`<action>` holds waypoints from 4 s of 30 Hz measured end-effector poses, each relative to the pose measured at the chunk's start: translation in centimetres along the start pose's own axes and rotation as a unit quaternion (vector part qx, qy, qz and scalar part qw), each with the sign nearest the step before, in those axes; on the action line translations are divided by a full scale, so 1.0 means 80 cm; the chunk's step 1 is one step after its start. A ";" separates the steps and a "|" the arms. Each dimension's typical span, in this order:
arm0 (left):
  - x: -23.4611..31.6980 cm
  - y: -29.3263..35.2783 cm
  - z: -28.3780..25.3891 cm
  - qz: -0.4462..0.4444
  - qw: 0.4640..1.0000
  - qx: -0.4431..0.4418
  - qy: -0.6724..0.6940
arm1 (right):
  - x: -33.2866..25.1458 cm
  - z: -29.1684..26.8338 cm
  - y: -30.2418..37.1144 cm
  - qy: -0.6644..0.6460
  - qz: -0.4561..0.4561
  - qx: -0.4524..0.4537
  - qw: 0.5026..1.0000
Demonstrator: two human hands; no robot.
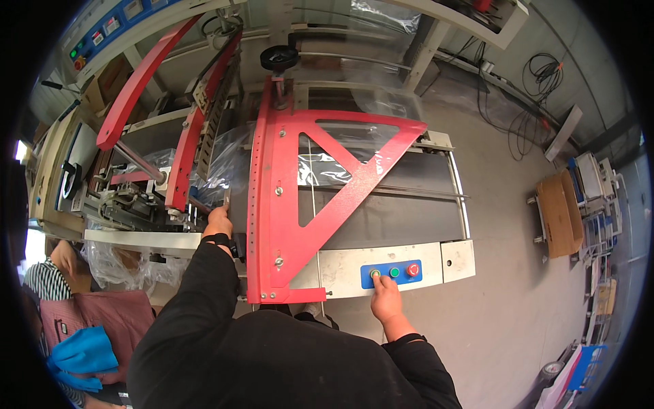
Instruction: Using a heat sealing machine to seal black foam/rubber rolls inside plastic bags.
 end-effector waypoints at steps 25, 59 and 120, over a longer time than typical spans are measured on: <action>0.037 0.087 0.018 0.040 0.990 0.045 0.131 | -0.002 -0.007 0.000 -0.020 0.017 0.023 0.999; 0.081 0.188 0.011 0.036 0.981 -0.159 -0.106 | -0.004 -0.011 -0.005 -0.040 0.002 0.023 0.999; -0.333 0.719 0.085 -0.164 0.812 -0.064 -0.556 | 0.679 -0.263 -0.259 -0.041 0.022 -0.146 0.988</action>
Point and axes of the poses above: each hand's wrist, its own y-axis away from the middle knuckle, its own z-axis out of the palm, x = y × z, the point moved 9 cm from there along -y, towards the middle knuckle, and after that the axes turned 12 degrees about z, right-handed, at the moved point
